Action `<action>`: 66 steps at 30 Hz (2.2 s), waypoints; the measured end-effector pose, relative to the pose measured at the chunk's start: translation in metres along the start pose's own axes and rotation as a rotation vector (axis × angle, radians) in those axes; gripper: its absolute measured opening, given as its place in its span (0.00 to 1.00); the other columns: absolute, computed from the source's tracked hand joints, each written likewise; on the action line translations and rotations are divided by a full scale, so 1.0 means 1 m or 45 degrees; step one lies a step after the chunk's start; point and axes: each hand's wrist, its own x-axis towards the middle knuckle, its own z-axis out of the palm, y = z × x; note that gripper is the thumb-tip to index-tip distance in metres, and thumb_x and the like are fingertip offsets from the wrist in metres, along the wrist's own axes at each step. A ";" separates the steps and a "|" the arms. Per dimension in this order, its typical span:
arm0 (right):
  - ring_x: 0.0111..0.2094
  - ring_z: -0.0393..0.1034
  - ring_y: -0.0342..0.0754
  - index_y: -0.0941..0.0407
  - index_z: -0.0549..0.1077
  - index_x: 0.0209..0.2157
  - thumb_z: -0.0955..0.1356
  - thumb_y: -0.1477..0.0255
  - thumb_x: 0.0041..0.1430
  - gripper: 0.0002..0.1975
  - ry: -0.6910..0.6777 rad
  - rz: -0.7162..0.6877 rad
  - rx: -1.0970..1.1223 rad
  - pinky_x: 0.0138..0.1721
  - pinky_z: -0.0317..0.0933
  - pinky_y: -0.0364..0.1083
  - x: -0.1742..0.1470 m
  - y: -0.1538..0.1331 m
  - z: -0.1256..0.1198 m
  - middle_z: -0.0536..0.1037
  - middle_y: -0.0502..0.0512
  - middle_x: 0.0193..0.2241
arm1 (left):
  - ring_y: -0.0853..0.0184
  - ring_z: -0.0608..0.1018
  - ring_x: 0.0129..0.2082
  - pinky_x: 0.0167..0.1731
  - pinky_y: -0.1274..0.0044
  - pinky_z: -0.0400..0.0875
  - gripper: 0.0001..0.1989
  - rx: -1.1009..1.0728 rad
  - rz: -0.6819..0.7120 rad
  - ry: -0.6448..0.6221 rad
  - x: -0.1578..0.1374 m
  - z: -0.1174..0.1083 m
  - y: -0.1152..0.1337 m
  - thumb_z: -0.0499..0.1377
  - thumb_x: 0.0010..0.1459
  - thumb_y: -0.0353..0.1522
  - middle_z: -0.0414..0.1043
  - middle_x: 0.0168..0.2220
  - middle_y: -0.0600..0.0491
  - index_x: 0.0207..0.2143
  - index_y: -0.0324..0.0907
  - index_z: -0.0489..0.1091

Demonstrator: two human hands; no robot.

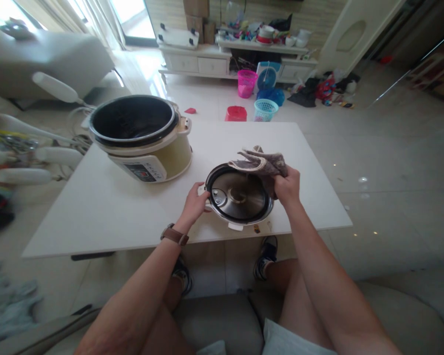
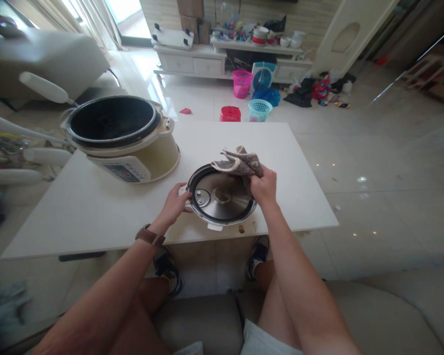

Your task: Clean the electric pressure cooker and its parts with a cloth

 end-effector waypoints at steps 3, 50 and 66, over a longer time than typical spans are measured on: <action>0.31 0.72 0.51 0.58 0.80 0.27 0.69 0.67 0.50 0.10 -0.442 -0.010 0.176 0.36 0.65 0.46 -0.009 -0.003 0.010 0.78 0.48 0.24 | 0.61 0.78 0.37 0.21 0.74 0.81 0.28 0.010 0.000 -0.003 0.000 0.000 0.000 0.61 0.56 0.34 0.75 0.47 0.44 0.60 0.43 0.69; 0.22 0.75 0.43 0.55 0.73 0.36 0.67 0.80 0.60 0.06 -0.127 1.286 1.797 0.25 0.74 0.39 -0.013 -0.040 0.056 0.80 0.47 0.23 | 0.51 0.78 0.47 0.51 0.61 0.73 0.16 0.521 0.339 0.213 0.000 -0.004 0.007 0.56 0.60 0.43 0.77 0.39 0.42 0.31 0.42 0.75; 0.41 0.77 0.52 0.52 0.72 0.43 0.77 0.59 0.49 0.22 -0.051 0.412 0.683 0.47 0.72 0.52 -0.013 -0.006 0.044 0.82 0.55 0.40 | 0.50 0.73 0.68 0.67 0.53 0.69 0.33 -0.847 0.356 -0.018 0.019 0.017 0.035 0.58 0.63 0.54 0.76 0.63 0.42 0.61 0.42 0.73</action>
